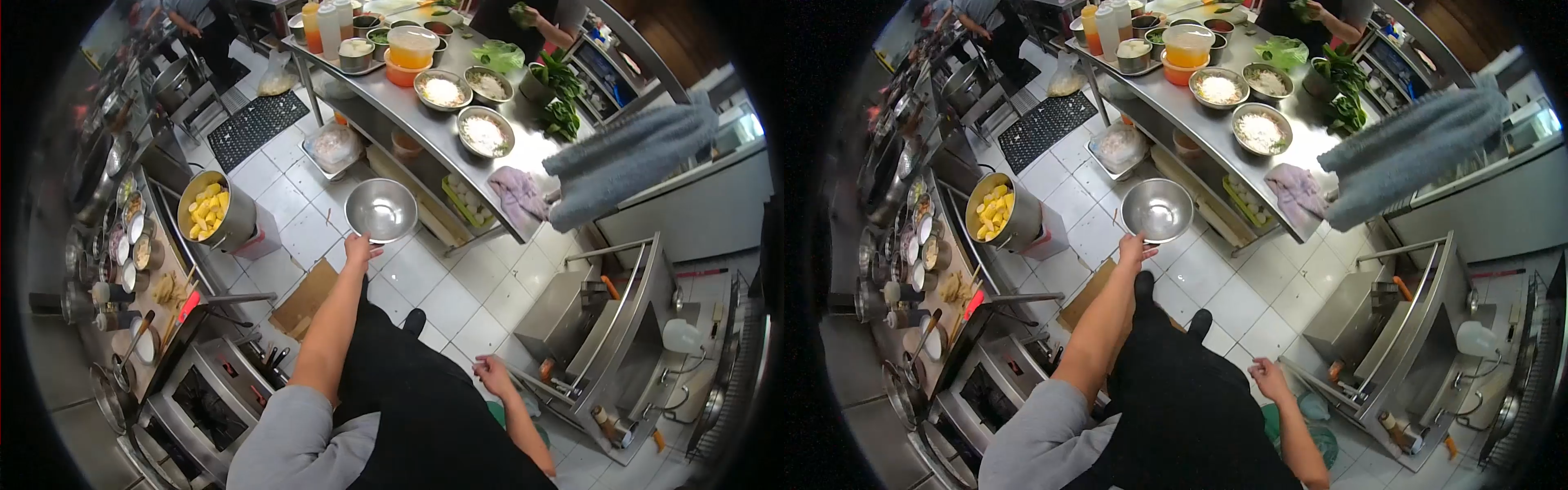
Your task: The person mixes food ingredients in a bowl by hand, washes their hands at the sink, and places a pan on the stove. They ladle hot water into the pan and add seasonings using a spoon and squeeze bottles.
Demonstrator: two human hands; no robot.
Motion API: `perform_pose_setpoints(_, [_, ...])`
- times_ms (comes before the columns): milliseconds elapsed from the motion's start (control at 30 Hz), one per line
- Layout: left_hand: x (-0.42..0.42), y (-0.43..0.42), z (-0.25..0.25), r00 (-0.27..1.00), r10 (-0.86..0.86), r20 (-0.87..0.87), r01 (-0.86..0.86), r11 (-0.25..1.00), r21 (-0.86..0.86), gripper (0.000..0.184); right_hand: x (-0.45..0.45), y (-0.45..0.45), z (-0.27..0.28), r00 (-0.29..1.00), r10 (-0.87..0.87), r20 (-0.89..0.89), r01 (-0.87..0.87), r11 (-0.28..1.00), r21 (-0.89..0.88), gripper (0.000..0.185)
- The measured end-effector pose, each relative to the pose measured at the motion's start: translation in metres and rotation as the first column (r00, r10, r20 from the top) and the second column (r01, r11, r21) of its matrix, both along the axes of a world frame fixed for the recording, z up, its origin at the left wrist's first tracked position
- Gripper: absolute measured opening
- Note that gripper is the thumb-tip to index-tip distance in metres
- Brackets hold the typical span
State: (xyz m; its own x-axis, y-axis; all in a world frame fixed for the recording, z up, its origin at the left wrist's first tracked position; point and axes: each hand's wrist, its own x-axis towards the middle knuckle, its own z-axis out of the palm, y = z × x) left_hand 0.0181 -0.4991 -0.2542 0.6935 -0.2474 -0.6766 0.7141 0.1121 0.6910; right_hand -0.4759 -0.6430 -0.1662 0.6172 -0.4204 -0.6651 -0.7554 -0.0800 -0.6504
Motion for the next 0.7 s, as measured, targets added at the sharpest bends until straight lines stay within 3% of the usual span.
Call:
perform_pose_setpoints(67, [0.033, -0.023, -0.009, 1.0, 0.027, 0.012, -0.027, 1.0, -0.004, 0.025, -0.01, 0.0, -0.009, 0.996, -0.002, -0.09, -0.002, 0.999, -0.053, 0.039])
perform_pose_setpoints(233, [0.114, -0.099, -0.05, 0.995, 0.087, 0.039, -0.086, 0.996, -0.013, 0.024, -0.021, 0.026, 0.004, 0.952, -0.249, -0.179, 0.261, 0.965, 0.041, 0.038])
perform_pose_setpoints(333, [0.162, -0.151, -0.07, 0.994, 0.1, 0.031, -0.099, 0.994, -0.045, 0.023, 0.023, 0.043, 0.05, 0.868, -0.308, -0.389, 0.337, 0.941, 0.007, 0.037])
perform_pose_setpoints(400, [0.187, -0.178, -0.078, 0.995, 0.092, 0.029, -0.089, 0.993, -0.075, 0.021, 0.01, 0.065, 0.026, 0.872, -0.392, -0.294, 0.422, 0.906, 0.042, 0.037])
perform_pose_setpoints(433, [0.2, -0.192, -0.083, 0.995, 0.096, 0.006, -0.095, 0.992, -0.077, 0.017, 0.01, 0.07, 0.02, 0.866, -0.343, -0.364, 0.386, 0.921, 0.05, 0.038])
perform_pose_setpoints(533, [0.23, -0.222, -0.105, 0.997, 0.074, 0.02, -0.072, 0.993, -0.089, 0.014, 0.028, 0.092, 0.011, 0.791, -0.511, -0.335, 0.585, 0.792, 0.174, 0.04])
perform_pose_setpoints(567, [0.237, -0.229, -0.111, 0.998, 0.053, 0.044, -0.049, 0.995, -0.087, 0.014, 0.046, 0.093, 0.02, 0.79, -0.472, -0.392, 0.562, 0.813, 0.154, 0.042])
perform_pose_setpoints(700, [0.261, -0.246, -0.119, 0.994, -0.077, 0.072, 0.087, 0.987, -0.138, 0.022, 0.105, 0.098, 0.044, 0.783, -0.518, -0.345, 0.587, 0.799, 0.134, 0.043])
